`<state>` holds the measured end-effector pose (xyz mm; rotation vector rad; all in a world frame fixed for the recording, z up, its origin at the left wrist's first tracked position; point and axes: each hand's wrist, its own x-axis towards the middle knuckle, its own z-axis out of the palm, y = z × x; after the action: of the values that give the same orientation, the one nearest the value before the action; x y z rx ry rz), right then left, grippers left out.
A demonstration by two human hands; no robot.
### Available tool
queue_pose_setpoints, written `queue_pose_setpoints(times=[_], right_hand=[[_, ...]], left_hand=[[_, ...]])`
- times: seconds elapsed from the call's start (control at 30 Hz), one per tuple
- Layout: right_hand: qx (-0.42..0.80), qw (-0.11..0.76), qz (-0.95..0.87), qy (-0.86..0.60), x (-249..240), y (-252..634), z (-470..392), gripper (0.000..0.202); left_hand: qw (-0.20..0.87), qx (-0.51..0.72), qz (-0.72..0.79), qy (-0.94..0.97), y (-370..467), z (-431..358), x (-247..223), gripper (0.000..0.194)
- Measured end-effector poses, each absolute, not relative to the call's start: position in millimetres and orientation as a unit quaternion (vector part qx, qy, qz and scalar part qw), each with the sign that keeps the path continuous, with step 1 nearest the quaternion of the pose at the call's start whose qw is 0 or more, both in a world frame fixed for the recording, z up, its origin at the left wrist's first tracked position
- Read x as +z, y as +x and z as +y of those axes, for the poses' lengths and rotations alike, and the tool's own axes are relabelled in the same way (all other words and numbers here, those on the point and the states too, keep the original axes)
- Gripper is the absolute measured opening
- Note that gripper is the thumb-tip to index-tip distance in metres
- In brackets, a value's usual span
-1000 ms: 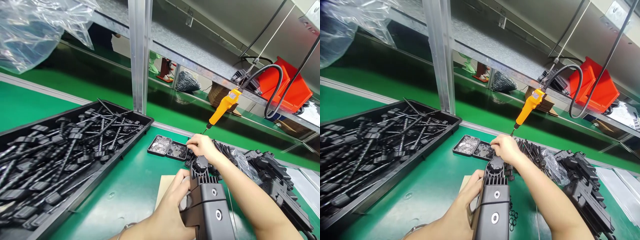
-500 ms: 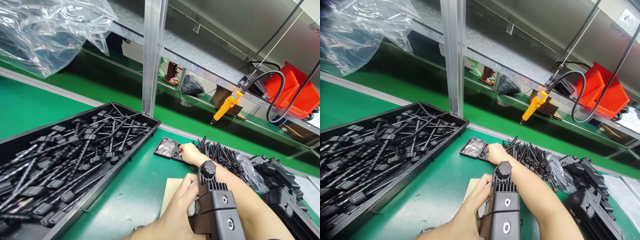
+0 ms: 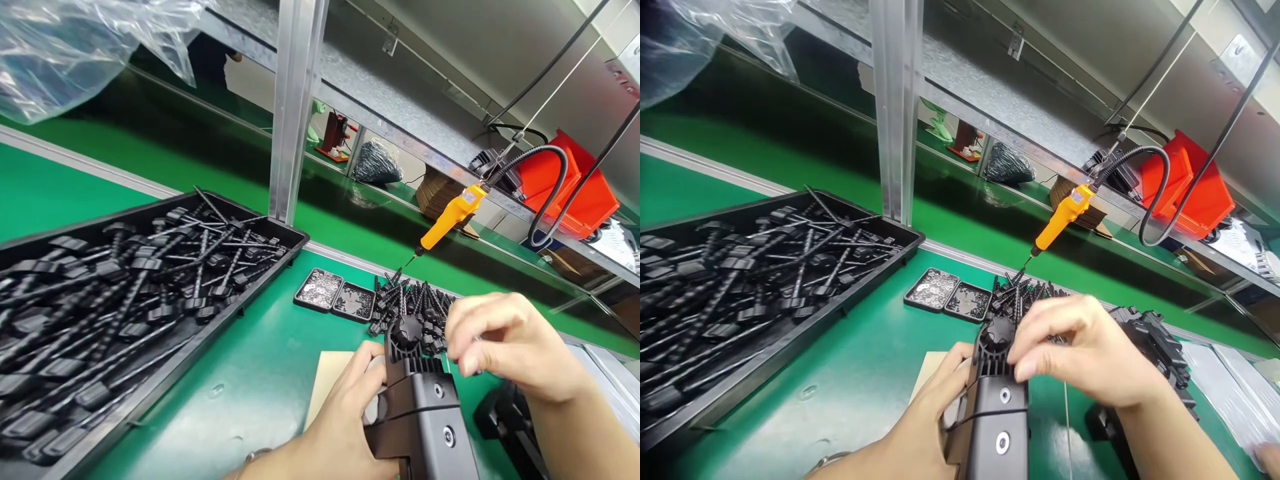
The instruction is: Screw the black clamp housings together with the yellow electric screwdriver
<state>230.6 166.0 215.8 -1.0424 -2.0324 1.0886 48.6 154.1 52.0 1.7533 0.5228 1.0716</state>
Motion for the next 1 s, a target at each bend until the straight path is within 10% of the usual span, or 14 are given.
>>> queue_pose_setpoints(times=[0.53,1.0], right_hand=[[0.449,0.209,-0.711,-0.500,215,218,146,0.034],[0.562,0.321,-0.508,-0.568,200,225,158,0.049]], left_hand=[[0.464,0.432,0.235,0.736,49,153,45,0.049],[0.475,0.430,0.239,0.730,49,153,50,0.050]])
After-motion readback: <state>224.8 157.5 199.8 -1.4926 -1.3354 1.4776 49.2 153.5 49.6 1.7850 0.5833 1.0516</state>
